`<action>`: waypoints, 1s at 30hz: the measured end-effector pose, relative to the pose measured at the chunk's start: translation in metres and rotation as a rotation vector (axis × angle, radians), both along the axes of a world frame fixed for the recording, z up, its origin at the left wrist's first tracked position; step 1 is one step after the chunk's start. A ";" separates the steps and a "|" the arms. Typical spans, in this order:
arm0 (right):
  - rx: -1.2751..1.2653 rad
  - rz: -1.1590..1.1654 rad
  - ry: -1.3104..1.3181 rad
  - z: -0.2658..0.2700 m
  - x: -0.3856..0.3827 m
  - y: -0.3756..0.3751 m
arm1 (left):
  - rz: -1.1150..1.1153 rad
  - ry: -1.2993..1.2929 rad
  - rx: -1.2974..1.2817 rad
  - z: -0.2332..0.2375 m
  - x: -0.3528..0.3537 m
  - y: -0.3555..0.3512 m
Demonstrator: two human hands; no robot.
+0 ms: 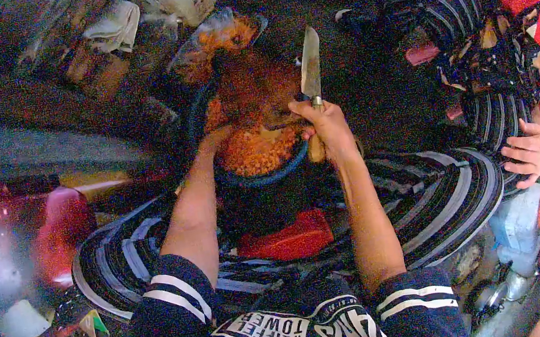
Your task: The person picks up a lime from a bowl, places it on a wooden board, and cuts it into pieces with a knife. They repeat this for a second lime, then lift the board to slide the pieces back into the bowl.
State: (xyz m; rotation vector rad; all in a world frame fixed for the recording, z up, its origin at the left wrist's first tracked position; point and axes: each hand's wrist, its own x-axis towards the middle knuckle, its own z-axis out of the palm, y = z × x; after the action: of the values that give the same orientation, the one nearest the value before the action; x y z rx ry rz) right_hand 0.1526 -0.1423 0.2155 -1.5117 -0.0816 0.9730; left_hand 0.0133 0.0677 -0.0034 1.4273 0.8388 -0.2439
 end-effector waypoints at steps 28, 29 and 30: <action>0.074 -0.005 0.023 0.007 -0.007 -0.001 | -0.317 0.342 1.249 -0.085 0.010 -0.081; 0.062 -0.003 0.013 0.009 -0.007 0.000 | -0.312 0.340 1.248 -0.082 0.011 -0.075; 0.060 0.001 0.011 0.008 -0.007 0.000 | -0.314 0.257 1.167 -0.047 0.009 -0.066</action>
State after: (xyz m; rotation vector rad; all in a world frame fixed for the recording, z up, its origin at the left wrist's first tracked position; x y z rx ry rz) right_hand 0.1460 -0.1424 0.2239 -1.4511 -0.1025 0.9713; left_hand 0.0219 0.0013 -0.0499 2.6722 1.0120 -0.1725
